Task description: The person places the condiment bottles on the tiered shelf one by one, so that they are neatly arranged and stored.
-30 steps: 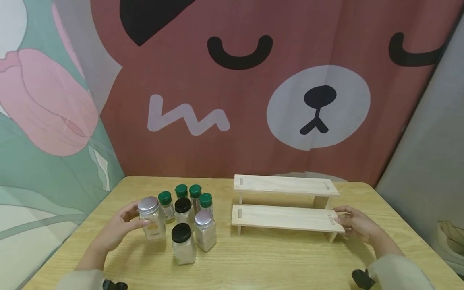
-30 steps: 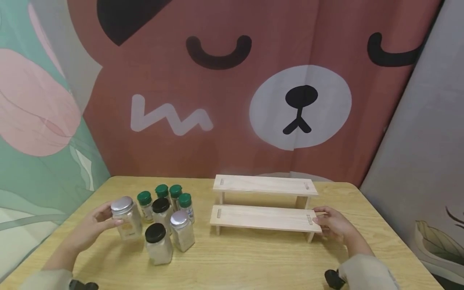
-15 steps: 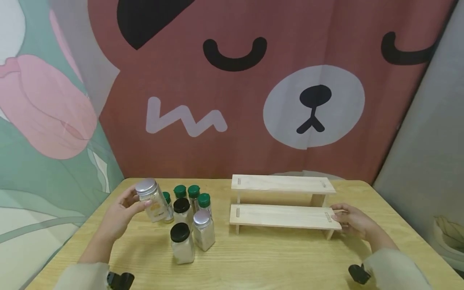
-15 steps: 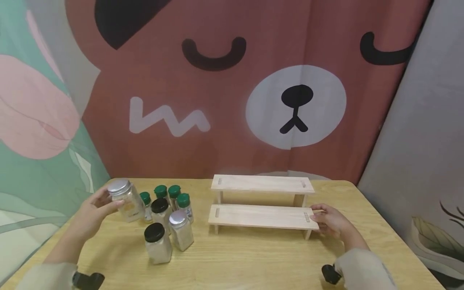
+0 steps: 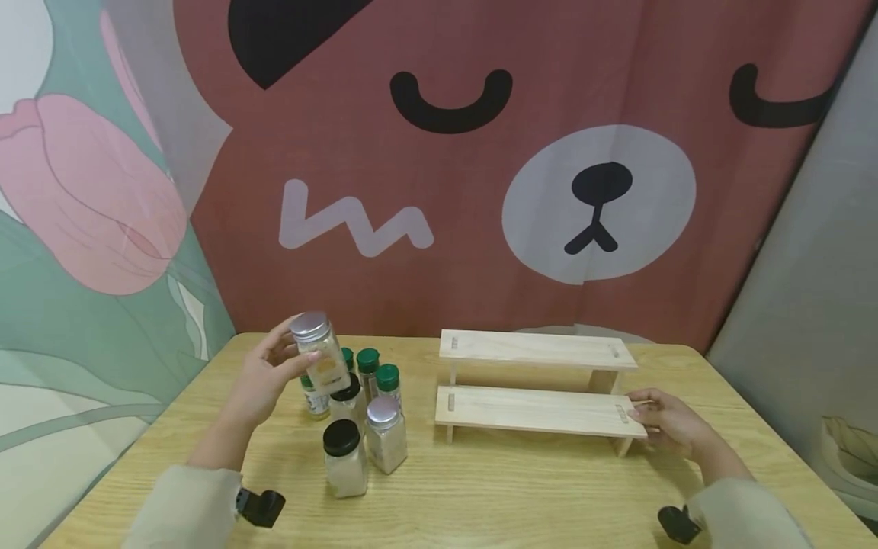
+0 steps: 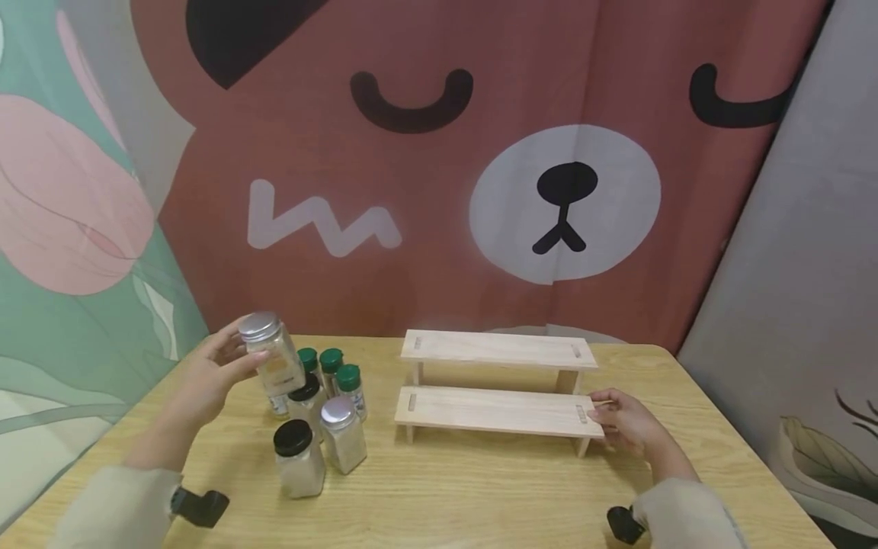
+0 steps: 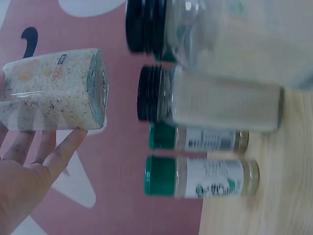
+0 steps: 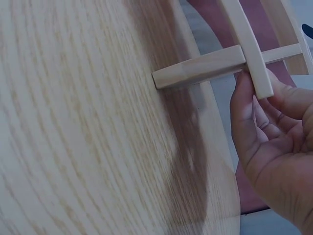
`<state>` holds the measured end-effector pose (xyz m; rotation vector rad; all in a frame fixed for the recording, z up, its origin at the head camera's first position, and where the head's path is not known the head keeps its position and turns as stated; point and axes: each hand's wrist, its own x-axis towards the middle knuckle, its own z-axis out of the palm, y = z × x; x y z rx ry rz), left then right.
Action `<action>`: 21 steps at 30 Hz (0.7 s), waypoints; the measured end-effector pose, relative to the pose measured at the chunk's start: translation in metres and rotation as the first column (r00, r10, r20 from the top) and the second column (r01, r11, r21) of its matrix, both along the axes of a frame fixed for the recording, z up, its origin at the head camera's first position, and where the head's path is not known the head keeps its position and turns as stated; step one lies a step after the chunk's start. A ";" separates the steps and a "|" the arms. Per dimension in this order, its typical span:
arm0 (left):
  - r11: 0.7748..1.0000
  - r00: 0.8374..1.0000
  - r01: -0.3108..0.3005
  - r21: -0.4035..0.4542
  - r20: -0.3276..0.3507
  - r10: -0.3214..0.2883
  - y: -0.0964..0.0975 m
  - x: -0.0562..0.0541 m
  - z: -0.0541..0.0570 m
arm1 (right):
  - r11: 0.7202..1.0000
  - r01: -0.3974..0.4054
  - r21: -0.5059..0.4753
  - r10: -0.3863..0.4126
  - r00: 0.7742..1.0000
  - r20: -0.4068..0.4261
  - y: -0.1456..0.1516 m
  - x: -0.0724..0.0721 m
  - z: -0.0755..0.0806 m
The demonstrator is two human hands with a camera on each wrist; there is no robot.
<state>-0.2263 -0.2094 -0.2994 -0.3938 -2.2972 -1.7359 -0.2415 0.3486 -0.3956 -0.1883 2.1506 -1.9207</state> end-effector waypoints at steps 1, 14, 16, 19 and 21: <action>1.000 1.000 0.007 -0.001 0.003 -0.007 0.003 -0.001 0.000 | 1.000 0.002 0.002 -0.002 1.000 0.000 -0.001 0.000 0.000; 0.992 0.994 0.105 0.065 0.001 -0.105 0.040 -0.012 0.007 | 1.000 0.002 -0.019 -0.002 1.000 -0.019 0.000 -0.002 -0.009; 0.992 0.994 0.110 0.068 0.001 -0.110 0.047 -0.013 0.008 | 1.000 -0.008 -0.023 0.007 1.000 -0.025 0.001 -0.002 -0.009; 0.989 0.992 0.126 0.076 0.004 -0.126 0.057 -0.014 0.008 | 1.000 -0.009 -0.024 0.008 1.000 -0.023 0.002 -0.002 -0.008; 0.985 0.989 0.148 0.086 0.009 -0.150 0.063 -0.015 0.009 | 1.000 -0.005 -0.023 0.005 1.000 -0.025 0.001 -0.002 -0.006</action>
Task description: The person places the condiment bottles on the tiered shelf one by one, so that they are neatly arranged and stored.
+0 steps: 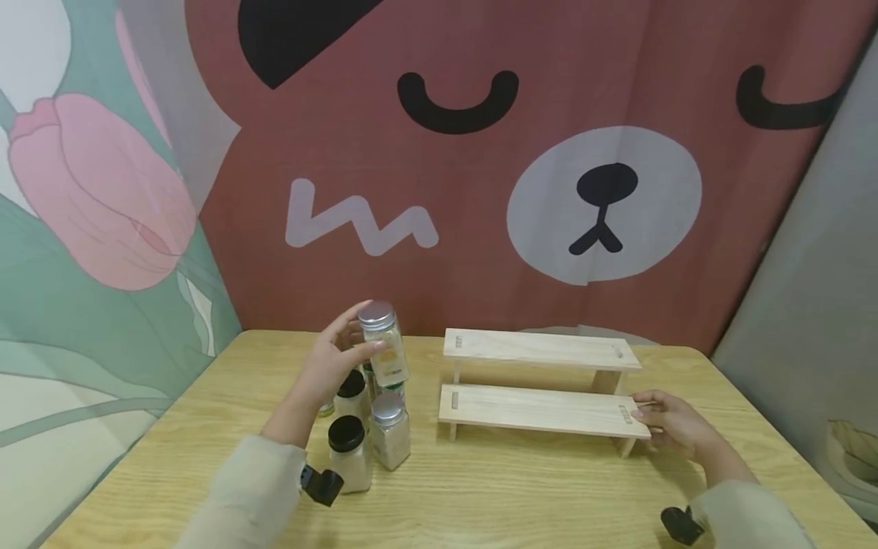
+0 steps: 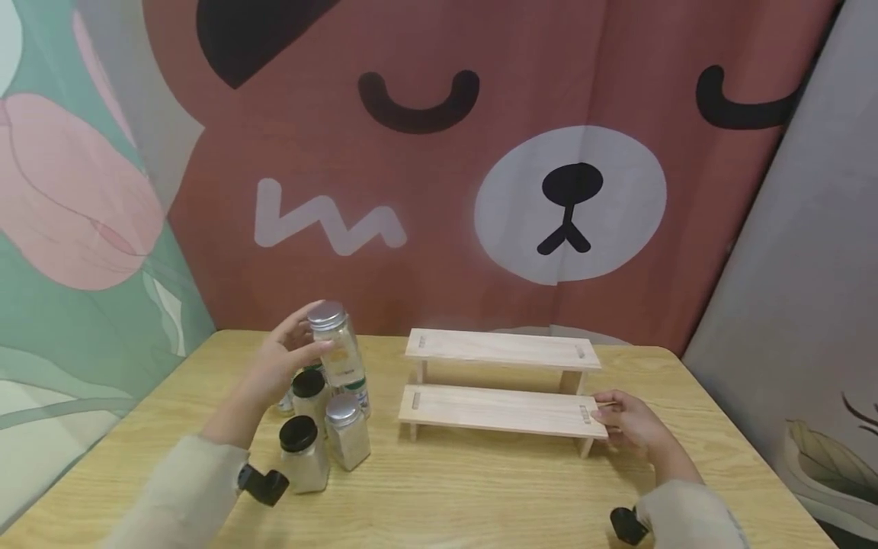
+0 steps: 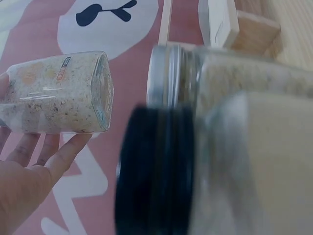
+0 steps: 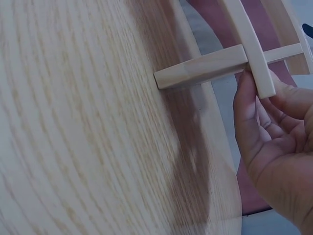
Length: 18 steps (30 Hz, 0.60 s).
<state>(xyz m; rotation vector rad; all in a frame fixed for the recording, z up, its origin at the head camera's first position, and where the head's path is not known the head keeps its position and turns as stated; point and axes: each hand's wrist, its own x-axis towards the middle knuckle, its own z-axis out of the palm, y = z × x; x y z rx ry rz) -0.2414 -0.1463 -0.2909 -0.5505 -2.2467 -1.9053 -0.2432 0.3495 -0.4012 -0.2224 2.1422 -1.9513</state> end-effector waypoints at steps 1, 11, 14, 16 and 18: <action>1.000 1.000 0.011 0.004 0.012 -0.011 0.004 0.002 0.002 | 1.000 0.004 0.001 -0.004 1.000 0.004 0.001 0.001 0.001; 0.988 0.994 0.100 0.120 0.033 -0.104 0.038 -0.012 -0.001 | 0.998 0.046 0.048 -0.045 0.999 -0.021 -0.003 0.001 0.004; 0.984 0.991 0.117 0.131 0.043 -0.124 0.048 -0.016 -0.001 | 0.997 0.057 0.051 -0.056 0.998 -0.021 -0.003 0.001 0.003; 0.983 0.989 0.131 0.128 0.049 -0.138 0.055 -0.018 -0.002 | 0.996 0.065 0.060 -0.064 0.998 -0.017 -0.003 0.002 0.003; 0.983 0.987 0.140 0.121 0.059 -0.148 0.062 -0.020 -0.002 | 0.995 0.068 0.072 -0.067 0.998 -0.012 -0.003 0.002 0.003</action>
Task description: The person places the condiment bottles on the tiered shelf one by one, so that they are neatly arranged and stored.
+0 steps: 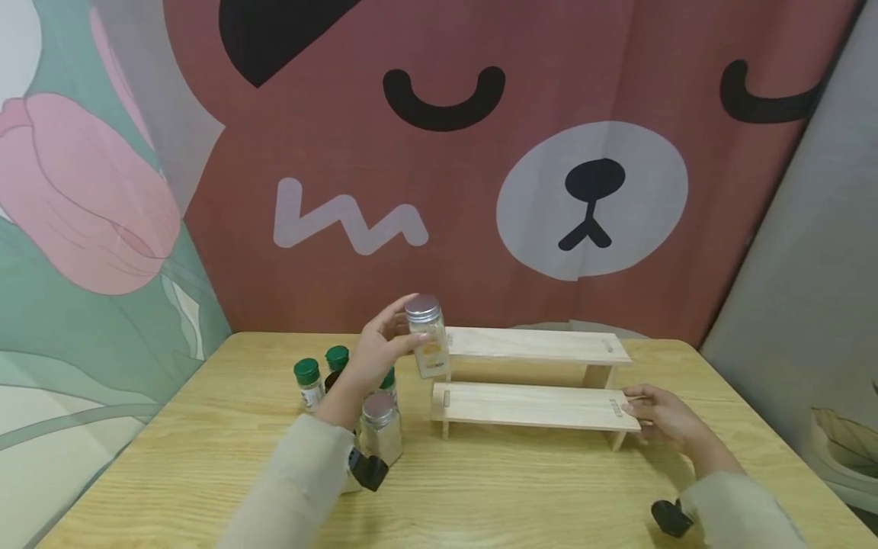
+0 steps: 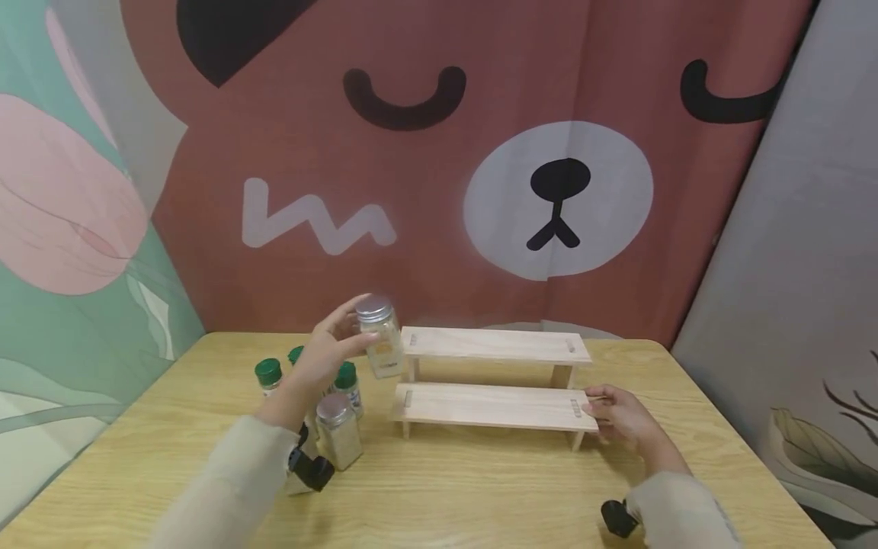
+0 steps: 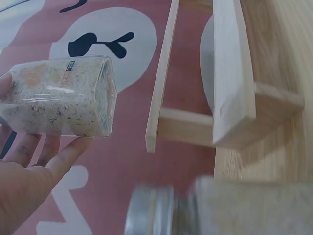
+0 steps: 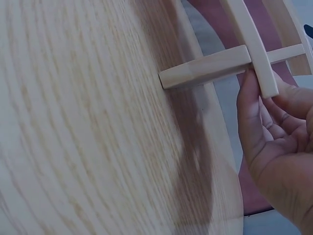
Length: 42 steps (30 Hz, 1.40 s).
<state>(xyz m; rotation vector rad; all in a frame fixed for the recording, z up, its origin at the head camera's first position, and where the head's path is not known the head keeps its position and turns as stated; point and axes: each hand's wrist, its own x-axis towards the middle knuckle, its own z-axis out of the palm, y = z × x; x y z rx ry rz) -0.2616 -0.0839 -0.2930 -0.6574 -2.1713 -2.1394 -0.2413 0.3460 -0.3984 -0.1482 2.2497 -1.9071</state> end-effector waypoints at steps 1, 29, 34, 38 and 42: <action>1.000 1.000 0.004 -0.007 0.000 -0.004 0.003 -0.001 0.000 | 1.000 -0.004 0.004 0.004 1.000 0.003 0.000 -0.001 0.001; 0.993 0.994 0.105 -0.061 0.026 -0.104 0.079 -0.008 0.015 | 0.999 -0.025 0.041 0.024 0.999 0.031 0.004 -0.001 -0.001; 0.990 0.990 0.136 -0.042 0.053 -0.134 0.094 -0.011 0.014 | 0.999 -0.003 0.041 0.001 0.999 0.035 0.006 0.000 -0.002; 0.987 0.987 0.151 -0.051 0.058 -0.148 0.108 -0.026 0.004 | 0.999 -0.003 0.048 0.001 1.000 0.027 0.006 0.001 -0.002; 0.988 0.990 0.136 -0.079 0.053 -0.132 0.122 -0.039 -0.006 | 0.998 -0.011 0.056 0.010 1.000 0.021 0.006 0.001 -0.002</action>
